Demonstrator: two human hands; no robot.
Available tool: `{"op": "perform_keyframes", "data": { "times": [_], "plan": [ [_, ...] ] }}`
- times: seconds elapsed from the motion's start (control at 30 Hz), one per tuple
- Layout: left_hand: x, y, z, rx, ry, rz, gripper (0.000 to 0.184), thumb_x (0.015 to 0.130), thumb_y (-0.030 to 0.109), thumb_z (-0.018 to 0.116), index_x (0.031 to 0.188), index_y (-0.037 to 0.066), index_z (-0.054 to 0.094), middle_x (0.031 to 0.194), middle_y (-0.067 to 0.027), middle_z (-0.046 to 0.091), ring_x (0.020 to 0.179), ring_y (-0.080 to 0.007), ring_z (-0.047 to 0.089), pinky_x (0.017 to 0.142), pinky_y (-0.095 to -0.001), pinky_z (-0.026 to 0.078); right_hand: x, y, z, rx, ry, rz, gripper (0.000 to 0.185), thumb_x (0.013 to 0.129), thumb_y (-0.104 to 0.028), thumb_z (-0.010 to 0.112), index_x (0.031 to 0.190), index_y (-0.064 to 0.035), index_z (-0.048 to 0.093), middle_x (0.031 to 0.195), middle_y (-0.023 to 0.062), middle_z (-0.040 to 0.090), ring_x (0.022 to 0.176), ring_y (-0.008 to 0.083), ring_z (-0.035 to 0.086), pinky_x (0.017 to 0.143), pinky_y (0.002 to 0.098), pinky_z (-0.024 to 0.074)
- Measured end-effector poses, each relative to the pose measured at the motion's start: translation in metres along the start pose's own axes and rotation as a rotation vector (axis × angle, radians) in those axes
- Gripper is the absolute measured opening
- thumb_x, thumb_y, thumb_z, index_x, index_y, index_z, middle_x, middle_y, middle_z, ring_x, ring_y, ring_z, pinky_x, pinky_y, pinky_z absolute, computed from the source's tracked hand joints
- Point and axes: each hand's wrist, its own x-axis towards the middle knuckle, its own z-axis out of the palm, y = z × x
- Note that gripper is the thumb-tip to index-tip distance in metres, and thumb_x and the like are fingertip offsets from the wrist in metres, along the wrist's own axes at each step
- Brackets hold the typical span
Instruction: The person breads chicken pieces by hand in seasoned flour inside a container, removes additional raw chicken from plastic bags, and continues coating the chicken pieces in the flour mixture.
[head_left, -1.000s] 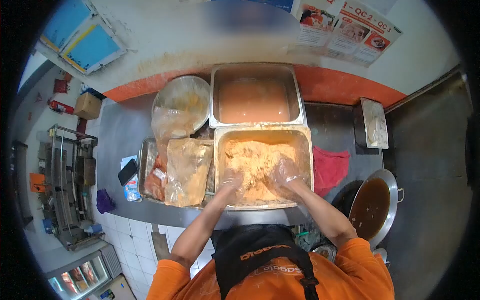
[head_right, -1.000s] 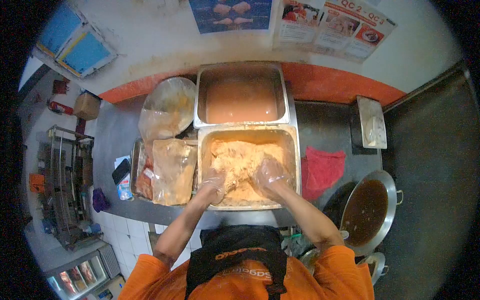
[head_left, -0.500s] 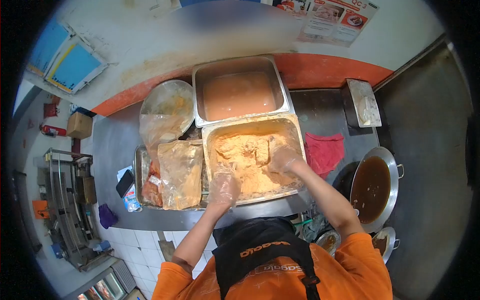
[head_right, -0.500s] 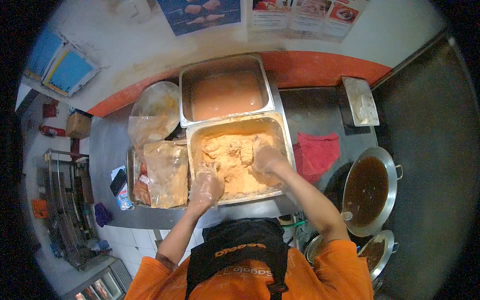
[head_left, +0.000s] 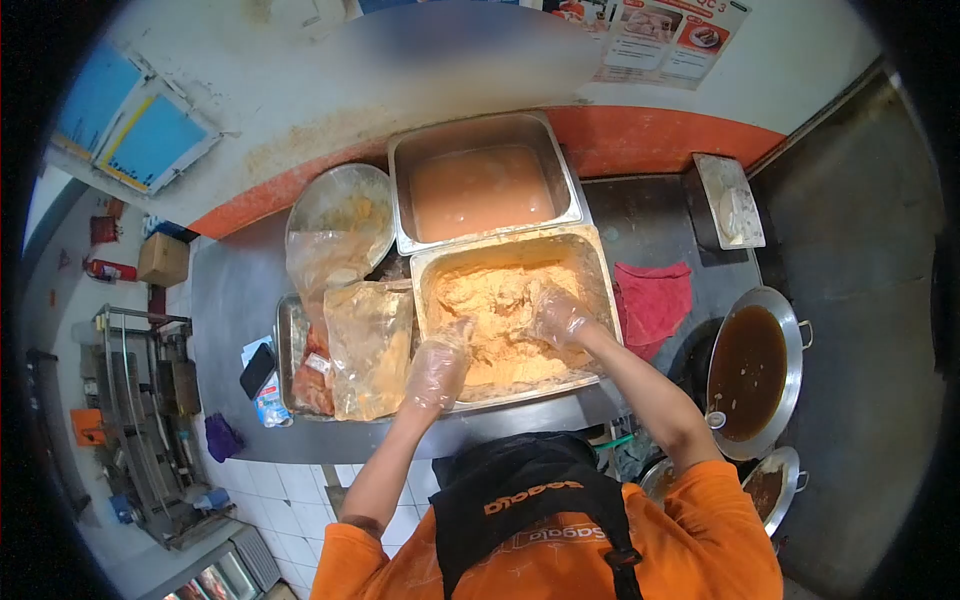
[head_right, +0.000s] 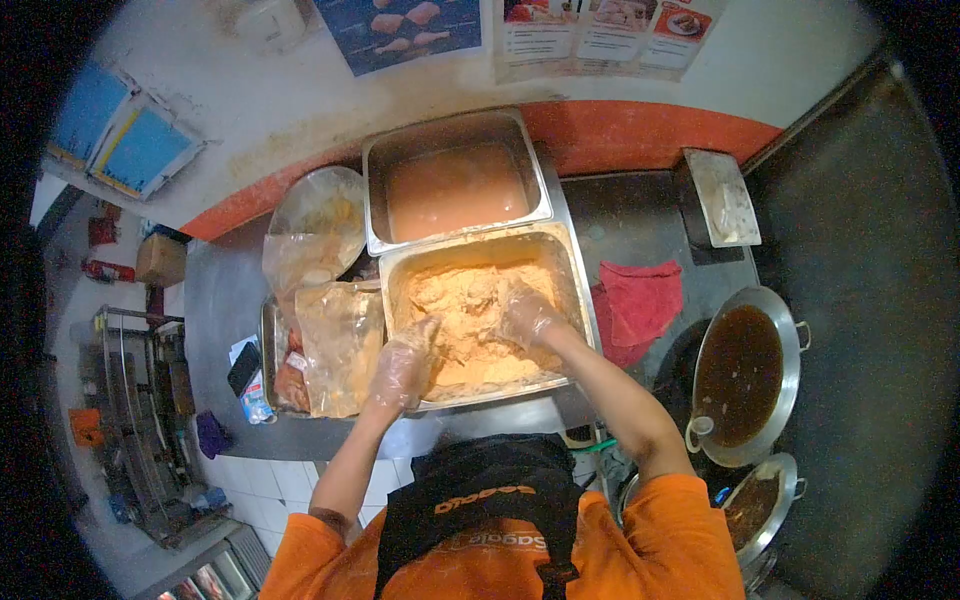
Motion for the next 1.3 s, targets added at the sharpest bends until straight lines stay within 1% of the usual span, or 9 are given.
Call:
{"op": "perform_keyframes", "data": {
  "times": [0.13, 0.27, 0.37, 0.53, 0.6, 0.8, 1.0, 1.17, 1.3],
  "plan": [
    [0.004, 0.022, -0.018, 0.120, -0.181, -0.073, 0.064, 0.080, 0.018, 0.072, 0.139, 0.009, 0.051, 0.099, -0.0218, 0.069, 0.086, -0.0412, 0.067, 0.075, -0.0479, 0.055, -0.001, -0.023, 0.009, 0.101, 0.496, 0.043, 0.076, 0.085, -0.038, 0.070, 0.142, 0.0042, 0.043, 0.135, 0.0311, 0.053, 0.119, 0.0395, 0.058, 0.101, 0.0446, 0.0484],
    [0.003, 0.023, -0.024, 0.097, -0.272, -0.196, 0.068, 0.079, 0.019, 0.074, 0.142, 0.012, 0.049, 0.099, -0.0209, 0.068, 0.088, -0.0406, 0.066, 0.077, -0.0473, 0.055, 0.023, -0.048, 0.018, -0.035, 0.422, 0.165, 0.079, 0.090, -0.051, 0.061, 0.148, -0.0032, 0.038, 0.146, 0.0206, 0.047, 0.136, 0.0338, 0.045, 0.110, 0.0453, 0.0395],
    [-0.002, 0.027, -0.040, -0.055, -0.044, -0.059, 0.059, 0.079, 0.015, 0.071, 0.136, 0.008, 0.056, 0.107, -0.0210, 0.068, 0.093, -0.0400, 0.066, 0.079, -0.0477, 0.055, 0.045, -0.006, 0.043, 0.006, 0.437, -0.074, 0.057, 0.090, -0.042, 0.064, 0.130, -0.0033, 0.057, 0.123, 0.0230, 0.061, 0.117, 0.0318, 0.059, 0.099, 0.0443, 0.0490],
    [-0.004, 0.025, -0.064, -0.061, 0.076, 0.041, 0.056, 0.079, 0.012, 0.071, 0.133, 0.008, 0.057, 0.118, -0.0189, 0.065, 0.107, -0.0380, 0.062, 0.090, -0.0447, 0.052, -0.006, -0.036, -0.038, 0.654, 0.295, 0.208, 0.041, 0.089, -0.043, 0.066, 0.103, -0.0047, 0.069, 0.095, 0.0144, 0.071, 0.089, 0.0294, 0.069, 0.080, 0.0434, 0.0553],
    [-0.003, 0.029, -0.076, -0.062, 0.104, 0.078, 0.053, 0.081, 0.011, 0.069, 0.133, 0.007, 0.057, 0.124, -0.0182, 0.063, 0.112, -0.0369, 0.060, 0.094, -0.0435, 0.051, -0.015, -0.045, -0.046, 0.099, 0.512, 0.108, 0.036, 0.086, -0.040, 0.070, 0.101, -0.0071, 0.070, 0.091, 0.0139, 0.072, 0.085, 0.0279, 0.069, 0.078, 0.0425, 0.0559],
    [0.024, 0.014, -0.064, 0.002, -0.162, -0.175, 0.052, 0.083, 0.016, 0.069, 0.133, 0.007, 0.058, 0.125, -0.0176, 0.064, 0.113, -0.0351, 0.061, 0.097, -0.0426, 0.050, -0.015, -0.030, -0.025, -0.220, 0.759, -0.047, 0.037, 0.084, -0.042, 0.070, 0.100, -0.0084, 0.071, 0.098, 0.0166, 0.071, 0.090, 0.0326, 0.068, 0.082, 0.0448, 0.0549],
    [0.056, 0.043, -0.075, -0.026, 0.123, 0.130, 0.046, 0.084, 0.018, 0.070, 0.128, 0.008, 0.060, 0.117, -0.0175, 0.067, 0.107, -0.0352, 0.064, 0.092, -0.0434, 0.051, -0.074, -0.038, -0.070, 0.093, 0.520, 0.123, 0.053, 0.079, -0.042, 0.074, 0.120, -0.0089, 0.065, 0.122, 0.0164, 0.065, 0.114, 0.0283, 0.061, 0.103, 0.0410, 0.0470],
    [0.068, 0.102, -0.089, 0.076, 0.081, 0.348, 0.052, 0.077, 0.015, 0.074, 0.127, 0.007, 0.061, 0.117, -0.0185, 0.068, 0.108, -0.0377, 0.063, 0.094, -0.0475, 0.049, -0.124, -0.038, -0.073, 0.237, 0.969, -0.039, 0.046, 0.078, -0.034, 0.077, 0.114, -0.0067, 0.066, 0.108, 0.0137, 0.067, 0.098, 0.0279, 0.063, 0.090, 0.0399, 0.0502],
    [0.072, 0.202, -0.063, -0.593, -0.216, 0.361, 0.043, 0.081, -0.001, 0.070, 0.122, -0.003, 0.059, 0.097, -0.0138, 0.070, 0.086, -0.0250, 0.068, 0.078, -0.0350, 0.055, -0.321, -0.067, -0.084, 0.587, 1.159, 0.002, 0.038, 0.079, -0.027, 0.078, 0.108, -0.0056, 0.067, 0.096, 0.0101, 0.070, 0.085, 0.0233, 0.066, 0.078, 0.0378, 0.0534]
  ]
}}
